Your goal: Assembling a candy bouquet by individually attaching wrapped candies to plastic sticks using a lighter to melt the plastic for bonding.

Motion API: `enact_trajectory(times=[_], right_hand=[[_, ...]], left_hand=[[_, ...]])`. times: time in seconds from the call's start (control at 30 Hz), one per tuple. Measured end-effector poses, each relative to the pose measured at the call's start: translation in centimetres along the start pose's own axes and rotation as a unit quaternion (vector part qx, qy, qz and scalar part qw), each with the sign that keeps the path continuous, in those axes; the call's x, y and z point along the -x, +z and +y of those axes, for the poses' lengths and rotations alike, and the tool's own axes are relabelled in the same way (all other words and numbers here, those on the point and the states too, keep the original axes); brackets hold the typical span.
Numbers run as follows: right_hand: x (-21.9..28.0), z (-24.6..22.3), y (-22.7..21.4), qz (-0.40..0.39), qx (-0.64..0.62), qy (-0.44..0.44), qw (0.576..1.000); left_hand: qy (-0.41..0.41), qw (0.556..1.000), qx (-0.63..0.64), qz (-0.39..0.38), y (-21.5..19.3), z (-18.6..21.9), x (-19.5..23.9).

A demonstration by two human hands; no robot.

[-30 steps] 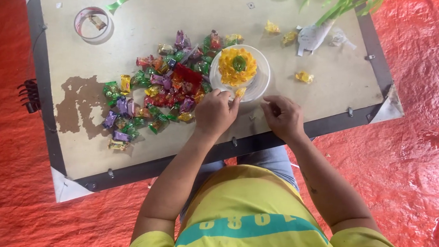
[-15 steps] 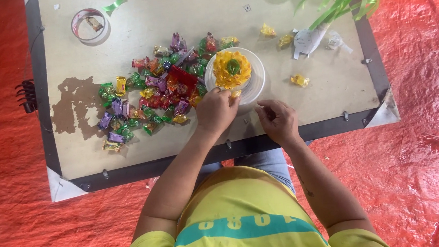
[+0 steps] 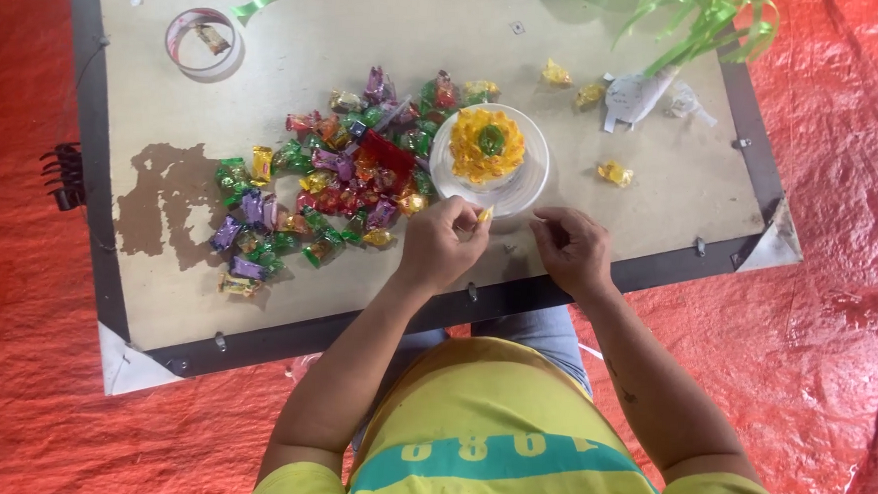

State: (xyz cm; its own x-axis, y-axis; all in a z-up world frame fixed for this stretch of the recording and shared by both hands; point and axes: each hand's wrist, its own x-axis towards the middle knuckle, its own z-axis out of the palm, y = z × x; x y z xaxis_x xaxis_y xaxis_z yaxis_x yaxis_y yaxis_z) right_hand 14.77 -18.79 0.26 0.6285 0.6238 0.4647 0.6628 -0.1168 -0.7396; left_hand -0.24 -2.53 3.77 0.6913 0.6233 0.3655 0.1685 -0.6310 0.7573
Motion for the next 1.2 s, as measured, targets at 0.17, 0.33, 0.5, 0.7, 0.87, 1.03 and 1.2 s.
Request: enact_trajectory(times=[0.17, 0.33, 0.5, 0.7, 0.87, 1.03, 1.2], right_hand=[[-0.4, 0.1, 0.1, 0.023, -0.021, -0.005, 0.999], [-6.8, -7.3, 2.2, -0.003, 0.016, -0.180, 0.984], [-14.3, -10.5, 9.2, -0.128, 0.073, -0.245, 0.958], [-18.9, -12.7, 15.3, -0.368, 0.458, -0.123, 0.800], [-18.7, -10.7, 16.2, -0.376, 0.505, -0.115, 0.768], [-18.7, -11.7, 16.3, -0.385, 0.567, -0.107, 0.720], [-19.1, -7.8, 17.8, -0.398, 0.493, -0.085, 0.769]], left_hand=[[-0.141, 0.951, 0.272, 0.030, -3.1, -4.0, -0.9], [-0.199, 0.871, 0.440, 0.089, -4.9, -8.0, -2.3], [-0.196, 0.846, 0.482, 0.119, -2.0, -10.6, -1.6], [-0.136, 0.927, 0.341, 0.071, -4.9, -8.4, -1.6], [-0.151, 0.909, 0.384, 0.057, -5.6, -7.2, -1.5], [-0.129, 0.945, 0.287, 0.087, -6.2, -6.5, -1.4], [-0.091, 0.948, 0.273, 0.136, -5.3, -6.9, -1.2]])
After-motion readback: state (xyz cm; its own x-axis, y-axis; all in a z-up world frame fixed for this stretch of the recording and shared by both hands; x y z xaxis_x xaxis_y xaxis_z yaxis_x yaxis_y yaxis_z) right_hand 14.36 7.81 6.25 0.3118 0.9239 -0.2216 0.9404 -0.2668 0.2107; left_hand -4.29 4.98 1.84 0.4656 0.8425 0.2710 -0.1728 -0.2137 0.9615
